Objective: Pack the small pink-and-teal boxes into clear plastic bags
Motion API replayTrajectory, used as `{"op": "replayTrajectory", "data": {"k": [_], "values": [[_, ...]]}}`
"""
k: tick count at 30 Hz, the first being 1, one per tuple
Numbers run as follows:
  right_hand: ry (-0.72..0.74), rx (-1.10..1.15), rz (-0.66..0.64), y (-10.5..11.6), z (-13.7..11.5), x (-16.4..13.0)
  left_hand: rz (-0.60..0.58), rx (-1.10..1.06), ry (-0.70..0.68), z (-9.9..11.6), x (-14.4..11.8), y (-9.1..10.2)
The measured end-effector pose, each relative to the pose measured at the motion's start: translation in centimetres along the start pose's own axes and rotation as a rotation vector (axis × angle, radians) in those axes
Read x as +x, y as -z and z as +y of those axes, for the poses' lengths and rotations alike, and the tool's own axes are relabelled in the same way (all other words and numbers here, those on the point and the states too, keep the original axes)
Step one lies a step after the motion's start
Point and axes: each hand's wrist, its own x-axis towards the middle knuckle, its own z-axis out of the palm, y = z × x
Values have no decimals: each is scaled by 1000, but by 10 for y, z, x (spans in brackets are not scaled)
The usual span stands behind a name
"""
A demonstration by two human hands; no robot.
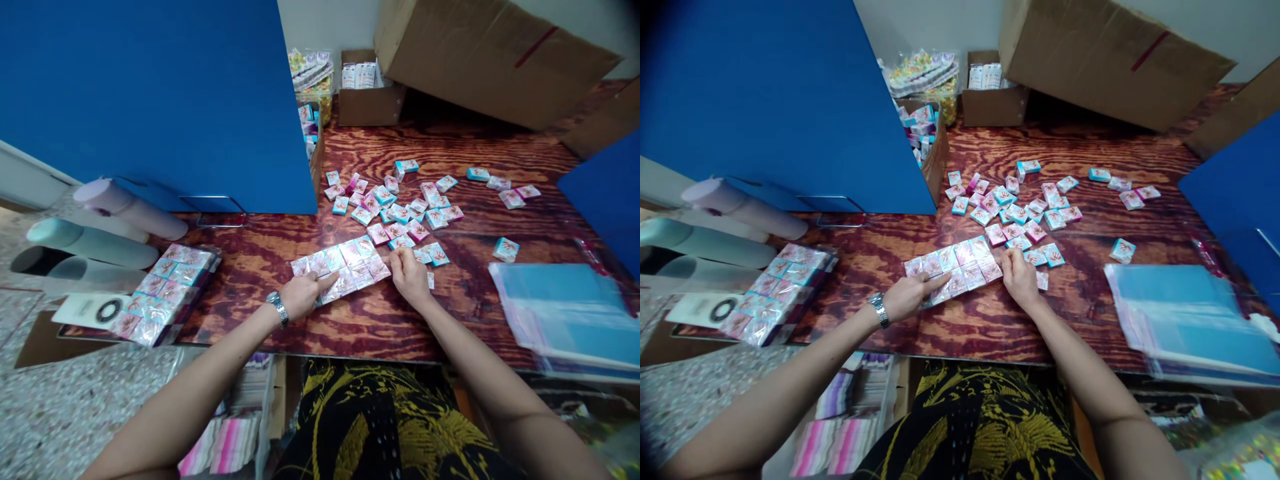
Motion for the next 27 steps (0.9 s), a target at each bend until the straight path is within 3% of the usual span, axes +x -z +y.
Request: {"op": "replayTrajectory", "data": {"k": [9,15,18,23,25,27], "values": [[-22,-133,-108,-2,7,19,-1,-15,-9,-1,-1,0],[-19,-99,-423,-2,13,36,-2,2,-7,-1,0,-2],[-23,-105,-486,-5,13,41,-22,11,0,1,0,0],[85,-241,-456,0,10,42,-22,11,11,3,-1,5],[87,-266,-343,6,6,37,-36,10,20,4,-1,6],[183,-253,-170,9,2,28,-55,1,27,4,-1,7]]}}
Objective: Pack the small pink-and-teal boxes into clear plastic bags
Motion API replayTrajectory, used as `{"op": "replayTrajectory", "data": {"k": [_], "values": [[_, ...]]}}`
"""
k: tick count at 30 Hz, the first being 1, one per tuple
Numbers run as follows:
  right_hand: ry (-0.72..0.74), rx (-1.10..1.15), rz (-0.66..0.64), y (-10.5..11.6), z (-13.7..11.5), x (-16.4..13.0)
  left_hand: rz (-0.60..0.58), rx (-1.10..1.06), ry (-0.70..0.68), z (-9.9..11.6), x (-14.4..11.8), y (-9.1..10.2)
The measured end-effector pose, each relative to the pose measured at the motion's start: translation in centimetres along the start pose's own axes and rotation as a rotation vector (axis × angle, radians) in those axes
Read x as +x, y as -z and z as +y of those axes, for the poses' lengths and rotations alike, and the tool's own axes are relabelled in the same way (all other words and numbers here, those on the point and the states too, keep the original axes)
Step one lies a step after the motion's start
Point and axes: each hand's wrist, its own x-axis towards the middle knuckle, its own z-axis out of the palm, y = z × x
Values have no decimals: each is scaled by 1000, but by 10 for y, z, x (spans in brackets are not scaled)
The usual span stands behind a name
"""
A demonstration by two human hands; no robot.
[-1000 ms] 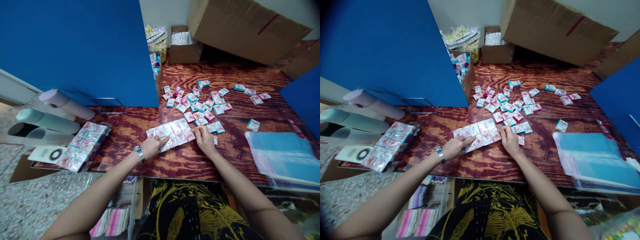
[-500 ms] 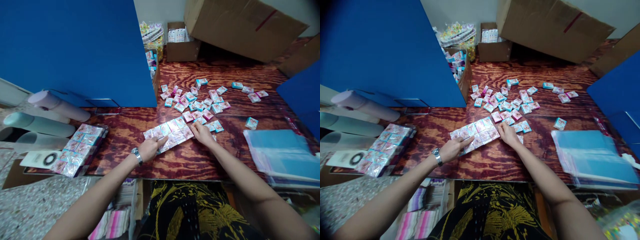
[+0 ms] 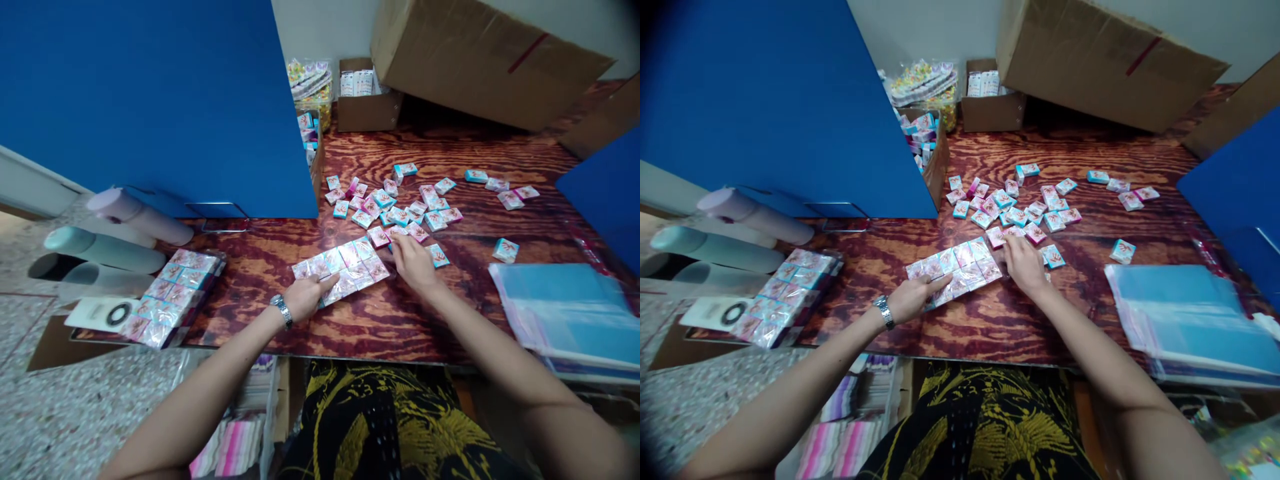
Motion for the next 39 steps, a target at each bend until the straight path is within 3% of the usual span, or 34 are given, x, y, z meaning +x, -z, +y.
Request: {"op": "replayTrajectory", "data": {"k": [2,4,6,9,13,17,24,30,32,35,39], "values": [[225,-2,80,-4,-7,-9,-18,-14,2,0,0,1],[441,-15,-28,-10,-14,-15,-22,-24,7,1,-1,1],[447,-74,-132,-15,-21,-16,-20,-29,12,2,-1,1],[346,-185,-107,-14,-39,-14,-6,-45,9,3,-2,0],[567,-173,-170,-20,-70,-17,29,-99,5,3,0,-2],[565,-165,-207,-36,-82,-23,90,-198,2,-2,-6,-3],[580,-207,-200,-35,-82,-23,368,-484,56,-5,-45,-15],[580,-218,-203,-33,-84,-24,604,-671,396,15,-79,-53],[579,-220,-210,-33,-84,-24,674,-763,467,28,-81,-65],[581,-223,-221,-32,-85,-24,869,-821,478,46,-72,-78],[582,-242,-225,-31,-85,-24,1063,-1004,596,49,-54,-85]]}}
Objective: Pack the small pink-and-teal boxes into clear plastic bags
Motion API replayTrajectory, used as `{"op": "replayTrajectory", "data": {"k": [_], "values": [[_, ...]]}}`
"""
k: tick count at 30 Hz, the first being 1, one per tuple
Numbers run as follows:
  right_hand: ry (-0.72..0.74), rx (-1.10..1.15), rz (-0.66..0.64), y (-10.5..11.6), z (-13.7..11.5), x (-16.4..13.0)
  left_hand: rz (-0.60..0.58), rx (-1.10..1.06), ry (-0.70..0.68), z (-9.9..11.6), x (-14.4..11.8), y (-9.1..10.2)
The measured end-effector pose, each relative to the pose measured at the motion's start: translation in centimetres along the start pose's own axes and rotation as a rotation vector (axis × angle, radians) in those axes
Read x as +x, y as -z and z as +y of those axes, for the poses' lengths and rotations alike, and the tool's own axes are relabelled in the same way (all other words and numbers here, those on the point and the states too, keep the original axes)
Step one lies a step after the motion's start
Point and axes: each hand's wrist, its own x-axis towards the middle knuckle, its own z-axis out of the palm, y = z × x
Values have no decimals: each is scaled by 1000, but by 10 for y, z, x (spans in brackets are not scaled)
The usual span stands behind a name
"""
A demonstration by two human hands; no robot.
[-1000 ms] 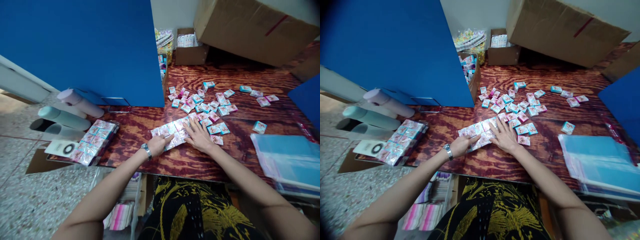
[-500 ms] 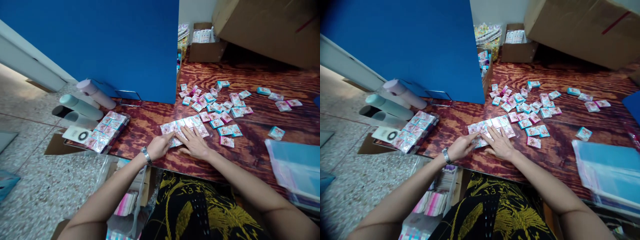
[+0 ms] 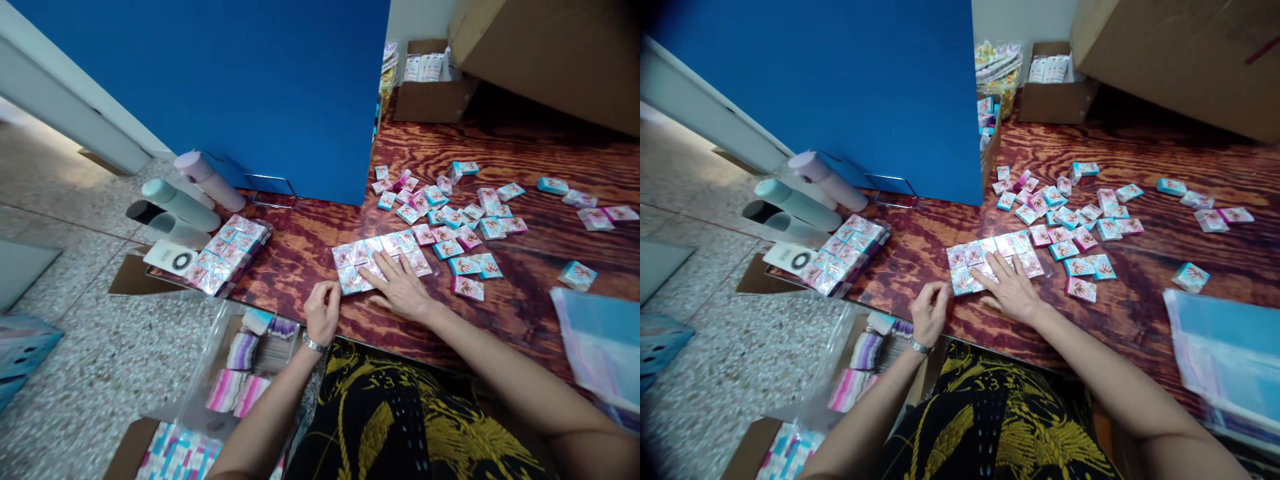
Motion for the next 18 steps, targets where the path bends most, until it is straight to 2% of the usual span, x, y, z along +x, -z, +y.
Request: {"op": "replayTrajectory", "data": {"k": [3,7,9,11,18], "values": [[3,-13,4,-1,0,0,36,-178,186,-9,9,-10],[12,-19,15,-2,1,0,89,-302,301,-22,15,-28],[5,-20,25,-2,1,1,101,-204,331,-28,15,-36],[-3,-23,33,-2,0,1,62,-48,327,-31,15,-38],[-26,1,38,-5,-2,1,-180,326,202,-20,38,-20]]}}
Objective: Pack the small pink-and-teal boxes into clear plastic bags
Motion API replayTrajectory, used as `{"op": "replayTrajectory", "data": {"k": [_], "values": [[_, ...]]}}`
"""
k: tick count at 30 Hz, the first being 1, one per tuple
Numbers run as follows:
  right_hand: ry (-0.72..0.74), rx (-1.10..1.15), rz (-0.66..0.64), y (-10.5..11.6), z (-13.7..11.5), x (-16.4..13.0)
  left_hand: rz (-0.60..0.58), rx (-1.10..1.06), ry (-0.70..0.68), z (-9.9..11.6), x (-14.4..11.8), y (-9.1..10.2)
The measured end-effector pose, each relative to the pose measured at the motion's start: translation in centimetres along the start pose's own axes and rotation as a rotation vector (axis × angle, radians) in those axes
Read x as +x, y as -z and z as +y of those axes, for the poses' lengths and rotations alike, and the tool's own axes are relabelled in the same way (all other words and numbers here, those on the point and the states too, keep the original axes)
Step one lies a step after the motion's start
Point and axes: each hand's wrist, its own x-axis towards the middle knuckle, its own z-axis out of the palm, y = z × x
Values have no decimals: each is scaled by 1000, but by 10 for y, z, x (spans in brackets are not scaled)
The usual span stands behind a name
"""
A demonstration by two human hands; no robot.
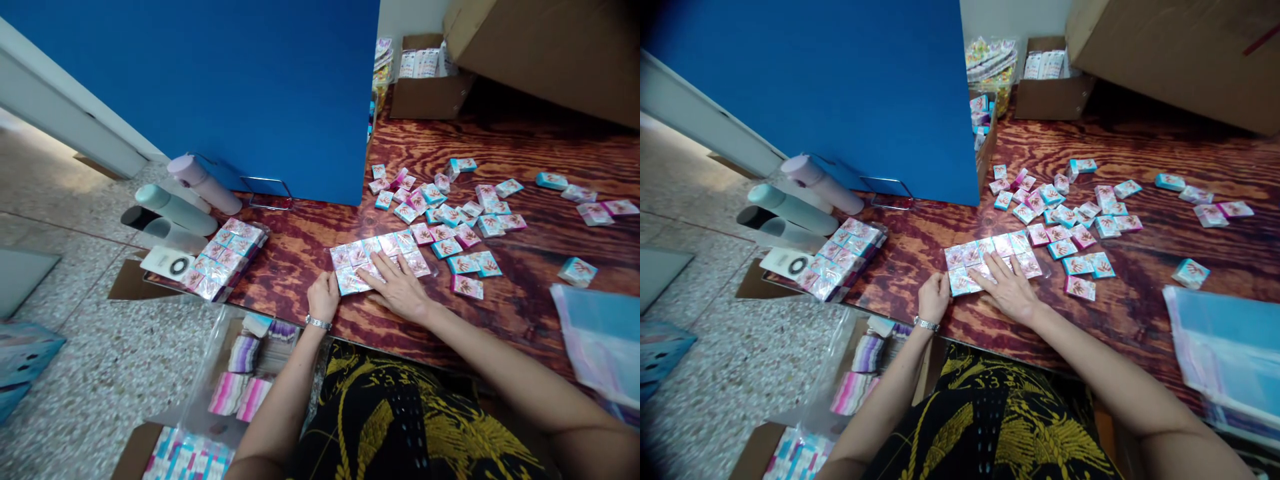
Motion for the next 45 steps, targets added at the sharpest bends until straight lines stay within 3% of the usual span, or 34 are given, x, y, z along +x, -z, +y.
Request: {"op": "replayTrajectory", "data": {"k": [5,9,12,14,15,17,19,24,32,37,39,41,45], "values": [[-57,-6,15,-1,-4,0,-75,221,-57,11,15,1],[-90,-11,31,-2,-4,-4,-78,298,-113,10,13,4],[-96,-9,42,-2,-3,-10,116,262,-228,12,0,13],[-105,-12,46,-3,-4,-12,233,211,-405,17,-12,15],[-110,-17,46,-3,-4,-13,224,201,-509,21,-18,13],[-121,-24,38,-3,-4,-13,94,229,-673,27,-26,2],[-112,-14,24,-3,0,-15,-18,264,-724,30,-28,-12],[-110,35,47,1,22,-33,-68,190,-659,23,-22,-31],[-353,243,337,-20,40,-60,-218,-77,-384,24,-26,-19],[-533,408,379,-28,35,-70,-232,-181,-242,25,-28,-12],[-534,434,368,-20,29,-60,-179,-195,-214,23,-38,-4],[-443,455,361,-6,19,-33,-48,-167,-199,17,-48,14],[-108,550,357,24,-18,81,386,-15,-172,-14,-48,79]]}}
